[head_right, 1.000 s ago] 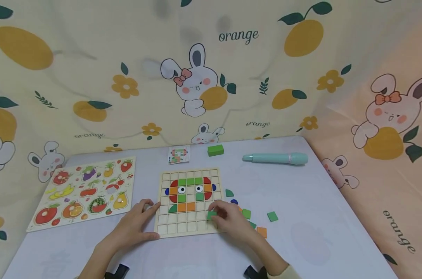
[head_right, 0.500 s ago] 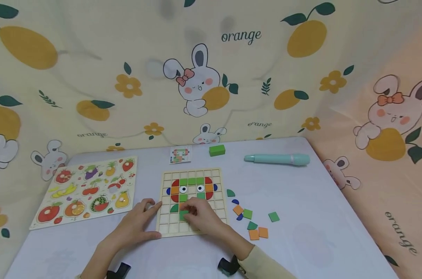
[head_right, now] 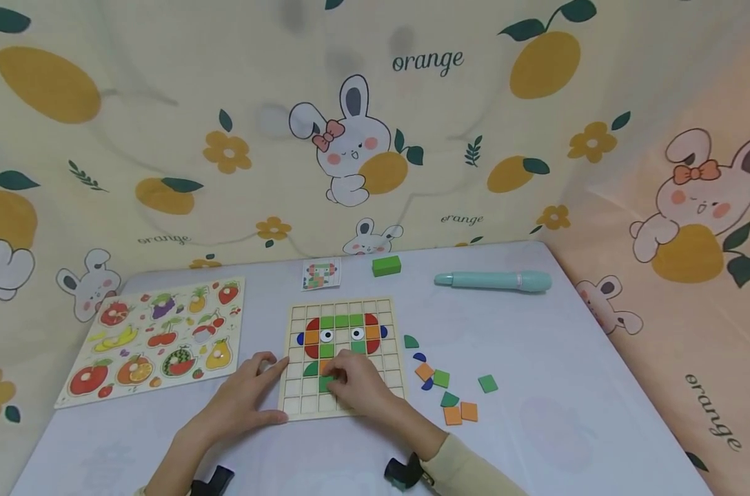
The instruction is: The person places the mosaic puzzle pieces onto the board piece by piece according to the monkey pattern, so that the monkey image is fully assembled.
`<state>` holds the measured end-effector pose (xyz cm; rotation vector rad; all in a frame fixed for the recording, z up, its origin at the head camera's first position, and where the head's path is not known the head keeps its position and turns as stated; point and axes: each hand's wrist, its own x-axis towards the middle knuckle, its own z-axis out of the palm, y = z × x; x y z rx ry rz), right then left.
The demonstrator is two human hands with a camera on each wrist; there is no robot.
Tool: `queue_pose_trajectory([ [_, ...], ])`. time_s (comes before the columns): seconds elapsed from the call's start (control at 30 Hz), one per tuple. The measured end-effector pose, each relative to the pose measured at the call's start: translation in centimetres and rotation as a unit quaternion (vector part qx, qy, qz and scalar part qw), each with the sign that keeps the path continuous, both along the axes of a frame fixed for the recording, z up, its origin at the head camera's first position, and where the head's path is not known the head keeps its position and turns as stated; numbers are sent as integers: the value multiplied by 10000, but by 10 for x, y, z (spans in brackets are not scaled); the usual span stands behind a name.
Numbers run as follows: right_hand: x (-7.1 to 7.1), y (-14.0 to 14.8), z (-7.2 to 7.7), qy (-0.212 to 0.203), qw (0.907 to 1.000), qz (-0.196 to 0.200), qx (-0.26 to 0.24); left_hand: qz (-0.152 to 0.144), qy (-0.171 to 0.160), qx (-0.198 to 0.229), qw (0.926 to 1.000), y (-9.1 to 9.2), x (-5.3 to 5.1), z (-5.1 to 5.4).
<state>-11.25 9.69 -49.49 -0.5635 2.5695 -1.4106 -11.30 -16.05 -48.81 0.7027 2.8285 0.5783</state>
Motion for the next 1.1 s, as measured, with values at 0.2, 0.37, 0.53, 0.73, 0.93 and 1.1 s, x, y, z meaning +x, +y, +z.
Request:
queue_pose_trajectory([
  [0.2,3,-2,1,257,9991,-82,314,-7,33,-41,10000,0,-1,0],
  [0.37,3,-3,0,436,9979,-94,466,49,-9,-50,10000,0,0,0],
  [0.53,4,-4,-1,533,9964,-75,649,59,-16,0,10000,0,2,-1],
  [0.73,5,-6,1,505,9959,7,755,44,55,8,10000,0,1,-1],
  [0.93,5,2,10,525,9974,-113,487,-26,126,27,9999,-1,0,-3],
  [1.1,-1,28,17,911,9942,-521,222,-128,308,110,9994,-2,0,-4],
])
